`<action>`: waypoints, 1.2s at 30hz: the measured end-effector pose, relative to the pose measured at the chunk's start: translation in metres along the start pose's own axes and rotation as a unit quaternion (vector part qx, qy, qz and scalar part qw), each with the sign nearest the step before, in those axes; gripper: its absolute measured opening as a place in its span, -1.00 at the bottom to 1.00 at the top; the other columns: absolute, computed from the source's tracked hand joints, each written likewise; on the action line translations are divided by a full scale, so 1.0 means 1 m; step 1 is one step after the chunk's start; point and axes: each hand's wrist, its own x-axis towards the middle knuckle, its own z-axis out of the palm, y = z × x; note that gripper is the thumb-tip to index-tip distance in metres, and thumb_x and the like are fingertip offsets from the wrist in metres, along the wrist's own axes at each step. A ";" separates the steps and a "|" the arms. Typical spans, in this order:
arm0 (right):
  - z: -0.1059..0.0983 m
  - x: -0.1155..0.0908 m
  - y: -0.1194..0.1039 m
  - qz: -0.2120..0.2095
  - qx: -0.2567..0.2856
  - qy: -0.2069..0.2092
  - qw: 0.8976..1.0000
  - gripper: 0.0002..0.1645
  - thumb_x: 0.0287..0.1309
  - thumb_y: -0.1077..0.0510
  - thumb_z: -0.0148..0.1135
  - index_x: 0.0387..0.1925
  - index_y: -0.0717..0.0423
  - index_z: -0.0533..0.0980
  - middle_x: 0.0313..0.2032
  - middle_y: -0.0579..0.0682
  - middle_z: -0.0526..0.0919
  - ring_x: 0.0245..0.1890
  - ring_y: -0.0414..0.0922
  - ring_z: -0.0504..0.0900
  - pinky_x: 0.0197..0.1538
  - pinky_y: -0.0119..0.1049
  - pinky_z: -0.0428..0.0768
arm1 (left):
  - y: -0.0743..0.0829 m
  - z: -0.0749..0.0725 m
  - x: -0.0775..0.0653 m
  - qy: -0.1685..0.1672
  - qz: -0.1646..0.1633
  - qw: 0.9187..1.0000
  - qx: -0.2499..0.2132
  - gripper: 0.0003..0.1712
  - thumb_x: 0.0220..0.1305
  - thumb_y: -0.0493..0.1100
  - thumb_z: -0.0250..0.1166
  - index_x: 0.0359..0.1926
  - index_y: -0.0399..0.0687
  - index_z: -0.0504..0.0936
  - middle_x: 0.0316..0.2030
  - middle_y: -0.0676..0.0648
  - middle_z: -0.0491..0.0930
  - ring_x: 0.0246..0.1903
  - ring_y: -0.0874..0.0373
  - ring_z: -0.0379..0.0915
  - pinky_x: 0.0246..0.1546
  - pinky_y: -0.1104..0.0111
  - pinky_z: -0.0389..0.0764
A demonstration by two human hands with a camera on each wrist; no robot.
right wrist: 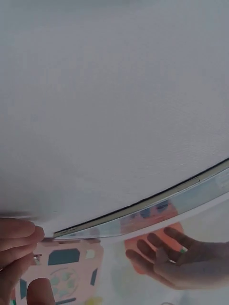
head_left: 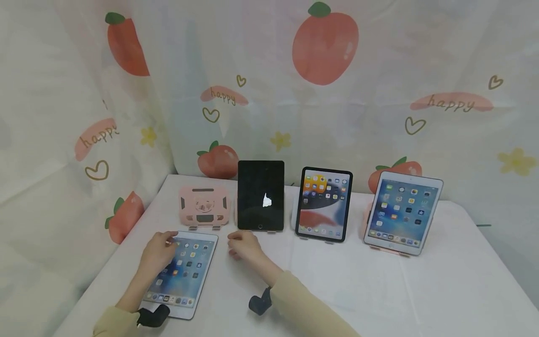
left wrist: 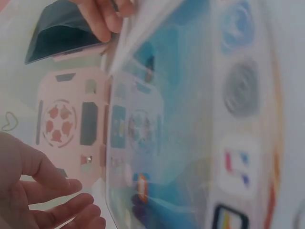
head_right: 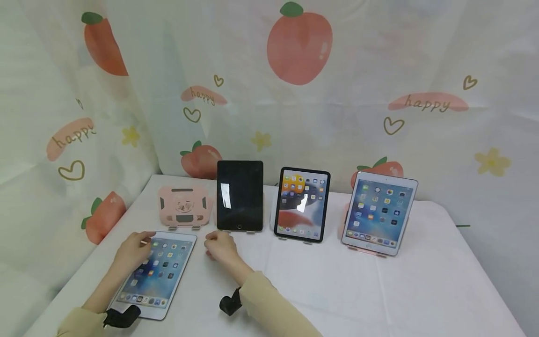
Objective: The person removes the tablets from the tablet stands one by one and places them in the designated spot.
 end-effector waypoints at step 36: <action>-0.081 0.002 0.019 -0.083 0.009 0.176 0.981 -0.77 0.24 0.30 0.13 -0.08 0.21 0.56 -0.20 0.15 0.65 -0.30 -0.14 0.61 -0.20 -0.45 0.60 | 0.075 0.041 0.022 0.035 0.063 0.979 -0.192 -0.64 0.40 -0.19 0.05 0.15 -0.16 0.52 0.05 -0.23 0.60 0.05 -0.12 0.50 -0.02 0.05 0.58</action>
